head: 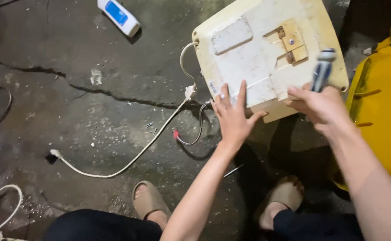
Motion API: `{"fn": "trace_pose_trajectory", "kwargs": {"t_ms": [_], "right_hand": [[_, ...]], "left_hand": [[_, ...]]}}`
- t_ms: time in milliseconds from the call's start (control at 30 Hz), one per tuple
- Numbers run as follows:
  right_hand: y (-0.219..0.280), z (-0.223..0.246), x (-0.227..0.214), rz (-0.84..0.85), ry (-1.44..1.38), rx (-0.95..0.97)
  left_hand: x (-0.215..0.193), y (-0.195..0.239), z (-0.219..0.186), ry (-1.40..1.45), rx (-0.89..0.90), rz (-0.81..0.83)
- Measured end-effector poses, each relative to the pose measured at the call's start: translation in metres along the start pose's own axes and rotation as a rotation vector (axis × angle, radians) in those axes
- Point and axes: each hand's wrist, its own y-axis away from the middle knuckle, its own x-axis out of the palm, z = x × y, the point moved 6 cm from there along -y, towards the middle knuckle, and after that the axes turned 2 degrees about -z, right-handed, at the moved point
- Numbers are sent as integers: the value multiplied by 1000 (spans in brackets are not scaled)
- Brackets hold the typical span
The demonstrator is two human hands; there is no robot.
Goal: The person uses a screwdriver to remove screws from the top and bottom of a yellow appliance. They flip the appliance over to access the underside and continue unscrewing fasteners to disassemble the unit.
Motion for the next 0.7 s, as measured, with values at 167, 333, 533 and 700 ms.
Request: {"fn": "trace_pose_trajectory", "kwargs": {"t_ms": [167, 333, 533, 700], "right_hand": [[27, 1, 33, -58, 224, -155], [17, -4, 22, -77, 461, -214], [-18, -13, -24, -165, 636, -235], [-4, 15, -27, -196, 450, -80]], "left_hand": [[-24, 19, 33, 81, 65, 8], [-36, 82, 87, 167, 30, -59], [78, 235, 215, -136, 92, 316], [123, 288, 248, -292, -82, 375]]}}
